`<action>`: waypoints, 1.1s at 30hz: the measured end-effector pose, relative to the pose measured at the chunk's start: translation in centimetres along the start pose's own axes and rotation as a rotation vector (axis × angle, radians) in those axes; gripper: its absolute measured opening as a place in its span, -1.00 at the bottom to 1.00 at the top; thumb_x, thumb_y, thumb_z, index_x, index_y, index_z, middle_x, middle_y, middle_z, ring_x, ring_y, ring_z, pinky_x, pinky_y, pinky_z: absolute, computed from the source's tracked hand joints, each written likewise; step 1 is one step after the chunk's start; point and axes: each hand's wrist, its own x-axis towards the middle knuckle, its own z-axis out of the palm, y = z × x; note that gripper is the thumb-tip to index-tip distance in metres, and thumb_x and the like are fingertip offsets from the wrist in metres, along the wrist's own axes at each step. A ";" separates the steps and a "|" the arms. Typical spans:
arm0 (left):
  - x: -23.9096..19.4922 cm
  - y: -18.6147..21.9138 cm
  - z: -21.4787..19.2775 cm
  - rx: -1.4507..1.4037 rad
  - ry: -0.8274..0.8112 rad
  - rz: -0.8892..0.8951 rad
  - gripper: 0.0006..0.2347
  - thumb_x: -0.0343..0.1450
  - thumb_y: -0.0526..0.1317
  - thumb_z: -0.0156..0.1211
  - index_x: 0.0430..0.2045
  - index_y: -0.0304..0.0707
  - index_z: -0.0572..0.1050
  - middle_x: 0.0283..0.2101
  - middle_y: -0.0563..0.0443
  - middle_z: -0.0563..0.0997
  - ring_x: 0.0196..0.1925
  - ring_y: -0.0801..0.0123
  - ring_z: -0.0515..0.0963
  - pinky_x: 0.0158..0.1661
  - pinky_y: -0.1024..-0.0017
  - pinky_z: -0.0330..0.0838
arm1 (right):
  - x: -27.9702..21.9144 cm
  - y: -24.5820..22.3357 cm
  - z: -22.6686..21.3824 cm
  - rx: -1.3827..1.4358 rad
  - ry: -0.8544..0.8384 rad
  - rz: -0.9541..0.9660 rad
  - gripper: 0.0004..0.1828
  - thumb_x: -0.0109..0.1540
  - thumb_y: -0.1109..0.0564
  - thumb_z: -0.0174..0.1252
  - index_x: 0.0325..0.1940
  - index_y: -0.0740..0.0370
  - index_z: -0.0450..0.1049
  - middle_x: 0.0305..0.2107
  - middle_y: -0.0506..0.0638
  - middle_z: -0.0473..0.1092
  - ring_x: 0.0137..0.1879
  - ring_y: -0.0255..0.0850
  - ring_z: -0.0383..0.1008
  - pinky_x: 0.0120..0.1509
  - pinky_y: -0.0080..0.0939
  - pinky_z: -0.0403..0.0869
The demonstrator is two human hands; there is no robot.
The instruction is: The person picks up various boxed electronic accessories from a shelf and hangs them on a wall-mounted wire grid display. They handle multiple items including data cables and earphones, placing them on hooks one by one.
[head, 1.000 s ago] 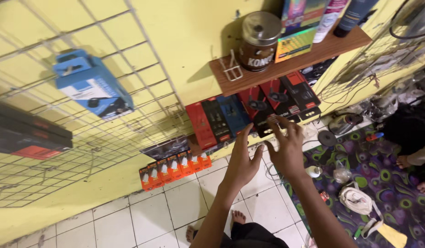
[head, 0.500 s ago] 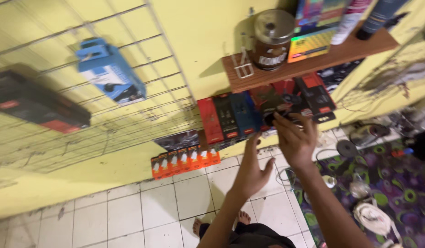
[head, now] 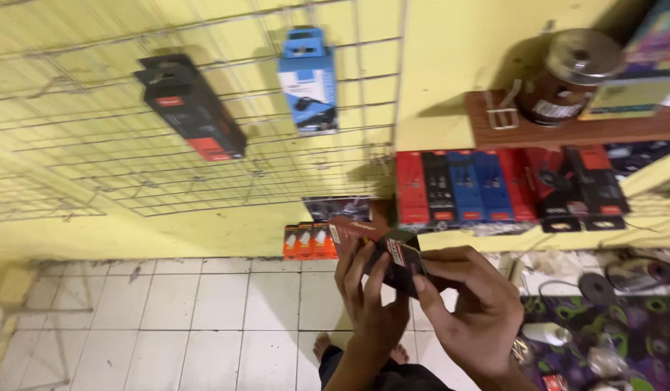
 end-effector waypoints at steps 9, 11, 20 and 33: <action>3.5 -10.9 -11.2 -0.590 -0.125 -0.461 -0.37 0.49 -0.35 0.15 0.41 -0.43 -0.08 0.29 -0.31 0.39 0.18 0.07 0.56 0.19 0.27 0.40 | 2.3 0.7 12.6 -0.124 -0.354 -0.285 -0.46 0.10 0.28 0.38 0.19 0.25 0.52 0.27 0.20 0.30 0.32 -0.04 0.40 0.29 -0.07 0.45; 5.8 -14.4 -14.4 -0.698 -0.159 -0.464 -0.38 0.52 -0.36 0.12 0.44 -0.39 -0.10 0.25 -0.31 0.44 0.22 0.13 0.54 0.23 0.27 0.38 | 2.5 0.7 16.9 -0.125 -0.386 -0.239 -0.39 0.11 0.33 0.36 0.26 0.25 0.49 0.29 0.22 0.28 0.30 -0.01 0.42 0.31 -0.07 0.45; 18.1 -27.3 -26.5 -0.574 -0.272 -0.264 -0.52 0.55 -0.35 0.13 0.40 -0.34 0.19 0.21 -0.18 0.42 0.16 0.23 0.54 0.09 0.34 0.52 | 5.5 -1.6 34.9 -0.095 -0.208 -0.377 -0.31 0.21 0.39 0.35 0.41 0.25 0.34 0.16 0.13 0.38 0.19 -0.14 0.50 0.22 -0.26 0.56; 26.4 -35.6 -28.2 -0.574 -0.313 -0.076 -0.51 0.53 -0.37 0.19 0.39 -0.26 0.21 0.24 -0.16 0.42 0.12 0.23 0.55 -0.02 0.39 0.52 | 9.1 -3.1 44.5 -0.189 -0.062 -0.308 -0.30 0.21 0.44 0.33 0.42 0.28 0.33 0.21 0.14 0.33 0.23 -0.16 0.49 0.27 -0.24 0.58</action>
